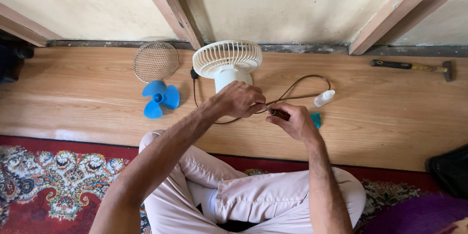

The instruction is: The person disassembles a small white table fan, removes the front grille, uses a screwdriver to loosen a screw, and then uses a brush to clean the fan blades and grille. The person then reassembles the fan.

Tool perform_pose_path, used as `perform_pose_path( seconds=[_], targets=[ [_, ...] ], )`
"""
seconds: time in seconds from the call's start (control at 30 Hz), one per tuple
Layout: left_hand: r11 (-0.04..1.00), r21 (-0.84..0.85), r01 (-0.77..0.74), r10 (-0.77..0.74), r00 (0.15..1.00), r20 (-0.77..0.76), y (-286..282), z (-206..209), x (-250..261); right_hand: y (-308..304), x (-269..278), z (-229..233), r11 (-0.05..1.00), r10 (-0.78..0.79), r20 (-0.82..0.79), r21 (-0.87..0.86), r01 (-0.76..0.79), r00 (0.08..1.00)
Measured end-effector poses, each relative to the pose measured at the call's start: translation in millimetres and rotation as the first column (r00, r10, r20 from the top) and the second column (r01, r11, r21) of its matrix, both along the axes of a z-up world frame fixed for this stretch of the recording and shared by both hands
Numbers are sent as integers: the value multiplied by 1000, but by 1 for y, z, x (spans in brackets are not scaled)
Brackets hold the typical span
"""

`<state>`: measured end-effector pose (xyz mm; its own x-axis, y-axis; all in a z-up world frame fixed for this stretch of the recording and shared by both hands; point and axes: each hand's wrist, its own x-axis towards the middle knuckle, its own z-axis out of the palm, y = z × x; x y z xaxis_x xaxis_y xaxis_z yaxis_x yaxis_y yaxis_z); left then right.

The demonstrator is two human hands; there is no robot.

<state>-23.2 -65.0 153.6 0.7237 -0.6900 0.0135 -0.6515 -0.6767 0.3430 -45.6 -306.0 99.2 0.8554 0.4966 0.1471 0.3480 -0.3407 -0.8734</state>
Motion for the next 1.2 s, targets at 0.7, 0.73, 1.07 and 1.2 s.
perform_pose_path(
  seconds=[0.7,0.73,1.07,1.2],
  targets=[
    [981,-193,24,3,991,136,5,-17,-20,20,-2,-16,961,167,-243,257,-102,956],
    [973,-229,-15,52,986,160,6,-22,-17,20,0,-17,957,170,-283,275,-90,944],
    [257,-554,-792,966,228,124,17,-90,-26,7,15,-32,907,49,-615,357,223,787],
    [-12,-603,-797,936,203,-287,4,-122,-25,11,12,-26,856,182,-593,488,170,785]
  ],
)
